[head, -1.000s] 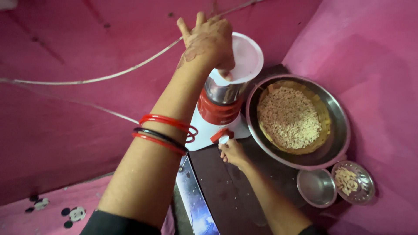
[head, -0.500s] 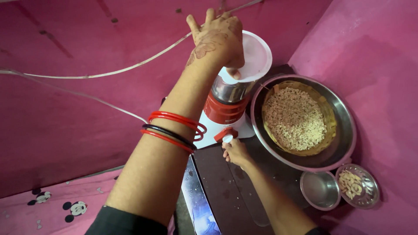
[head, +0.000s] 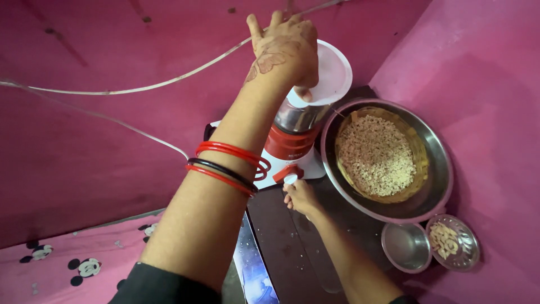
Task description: The person scoops a thick paste from a metal bowl into a blender jar, secures the lid, and operates the blender. They then open the jar, stir the contents, and repeat the blending process.
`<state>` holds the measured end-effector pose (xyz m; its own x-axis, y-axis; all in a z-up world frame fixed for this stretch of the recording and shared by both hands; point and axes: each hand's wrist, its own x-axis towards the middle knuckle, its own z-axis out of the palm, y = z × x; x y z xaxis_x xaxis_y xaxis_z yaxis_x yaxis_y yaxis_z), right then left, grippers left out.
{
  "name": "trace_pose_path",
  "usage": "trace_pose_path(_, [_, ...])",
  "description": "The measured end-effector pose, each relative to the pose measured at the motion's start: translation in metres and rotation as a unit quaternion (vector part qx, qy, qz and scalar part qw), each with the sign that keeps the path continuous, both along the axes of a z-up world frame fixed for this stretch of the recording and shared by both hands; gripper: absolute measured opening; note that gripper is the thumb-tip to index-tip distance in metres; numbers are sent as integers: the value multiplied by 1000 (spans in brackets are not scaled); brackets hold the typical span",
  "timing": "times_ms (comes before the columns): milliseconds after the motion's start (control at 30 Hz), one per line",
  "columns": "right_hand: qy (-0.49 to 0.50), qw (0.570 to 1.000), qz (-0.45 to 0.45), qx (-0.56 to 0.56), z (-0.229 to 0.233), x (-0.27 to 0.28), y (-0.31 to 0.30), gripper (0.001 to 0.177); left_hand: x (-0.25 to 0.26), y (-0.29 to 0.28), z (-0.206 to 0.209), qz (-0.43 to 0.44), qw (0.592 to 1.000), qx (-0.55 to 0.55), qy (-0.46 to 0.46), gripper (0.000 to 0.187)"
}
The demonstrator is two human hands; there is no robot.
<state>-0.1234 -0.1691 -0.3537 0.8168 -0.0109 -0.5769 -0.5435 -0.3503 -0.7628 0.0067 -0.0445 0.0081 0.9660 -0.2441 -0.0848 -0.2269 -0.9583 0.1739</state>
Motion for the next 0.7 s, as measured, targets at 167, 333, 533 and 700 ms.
trace_pose_path(167, [-18,1000,-7,20,-7,-4,-6,22,3,-2,-8,13,999,-19,-22,74])
trace_pose_path(333, [-6,999,-26,21,-16,-4,-4,23,5,-3,-12,13,999,-8,-32,70])
trace_pose_path(533, [-2,999,-30,16,-16,-2,-2,23,3,-3,-7,10,999,2,-30,82])
trace_pose_path(700, [-8,1000,-11,-10,-10,-3,-2,23,-1,-1,-7,1,999,-4,-35,92])
